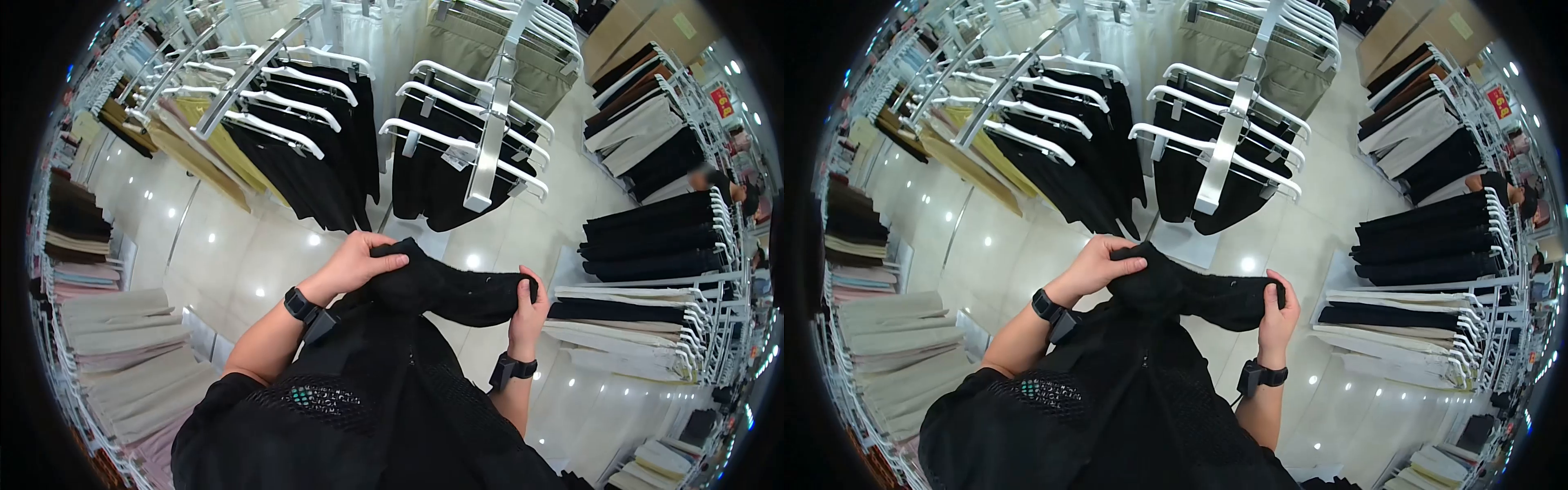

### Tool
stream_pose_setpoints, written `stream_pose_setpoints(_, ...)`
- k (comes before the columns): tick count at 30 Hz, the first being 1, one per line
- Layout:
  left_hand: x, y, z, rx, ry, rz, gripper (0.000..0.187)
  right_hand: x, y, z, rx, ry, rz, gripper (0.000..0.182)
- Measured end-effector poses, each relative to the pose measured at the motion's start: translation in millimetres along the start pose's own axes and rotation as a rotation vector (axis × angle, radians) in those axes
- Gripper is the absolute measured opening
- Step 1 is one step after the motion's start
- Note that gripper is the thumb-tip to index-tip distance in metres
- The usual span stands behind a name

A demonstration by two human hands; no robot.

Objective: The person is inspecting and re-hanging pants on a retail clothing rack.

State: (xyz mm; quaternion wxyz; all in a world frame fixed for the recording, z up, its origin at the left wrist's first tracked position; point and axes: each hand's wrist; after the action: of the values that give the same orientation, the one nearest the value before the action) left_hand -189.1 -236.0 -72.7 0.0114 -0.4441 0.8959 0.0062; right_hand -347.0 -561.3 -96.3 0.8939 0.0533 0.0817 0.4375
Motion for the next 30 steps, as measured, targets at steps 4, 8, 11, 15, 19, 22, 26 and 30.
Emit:
stream_pose_setpoints(4,-33,-40,-5,0.201,-0.005,-0.094,0.021,22,-21,5,-0.032,0.009,-0.014,0.03)
stream_pose_setpoints(8,-63,-70,6,0.186,0.232,-0.107,0.017,50,-40,24,-0.053,0.258,-0.017,0.027)
stream_pose_setpoints(11,-82,-88,17,0.129,0.337,-0.071,0.022,68,-57,25,-0.078,0.458,-0.036,0.026)
stream_pose_setpoints(15,-103,-109,35,0.127,0.334,-0.062,0.025,102,-63,26,-0.145,0.642,-0.221,0.03)
stream_pose_setpoints(19,-117,-127,40,0.128,0.328,-0.007,0.024,102,-88,-15,-0.013,0.673,-0.122,0.033)
stream_pose_setpoints(22,-119,-132,42,0.104,0.311,0.032,0.021,124,-83,3,0.008,0.55,0.075,0.026)
stream_pose_setpoints(26,-121,-137,41,0.135,0.177,0.035,0.021,140,-93,23,-0.003,0.542,0.173,0.029)
stream_pose_setpoints(30,-121,-140,38,0.067,0.199,0.016,0.02,158,-105,60,-0.136,0.592,0.137,0.023)
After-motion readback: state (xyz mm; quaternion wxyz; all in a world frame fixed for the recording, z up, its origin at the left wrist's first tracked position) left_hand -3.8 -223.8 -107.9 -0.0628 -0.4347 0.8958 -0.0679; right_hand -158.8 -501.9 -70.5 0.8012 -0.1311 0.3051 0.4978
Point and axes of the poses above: each hand's wrist, its own y-axis away from the middle knuckle, its own x-axis out of the palm, z = x × y, and after that the axes turned 11 degrees about x, right-handed
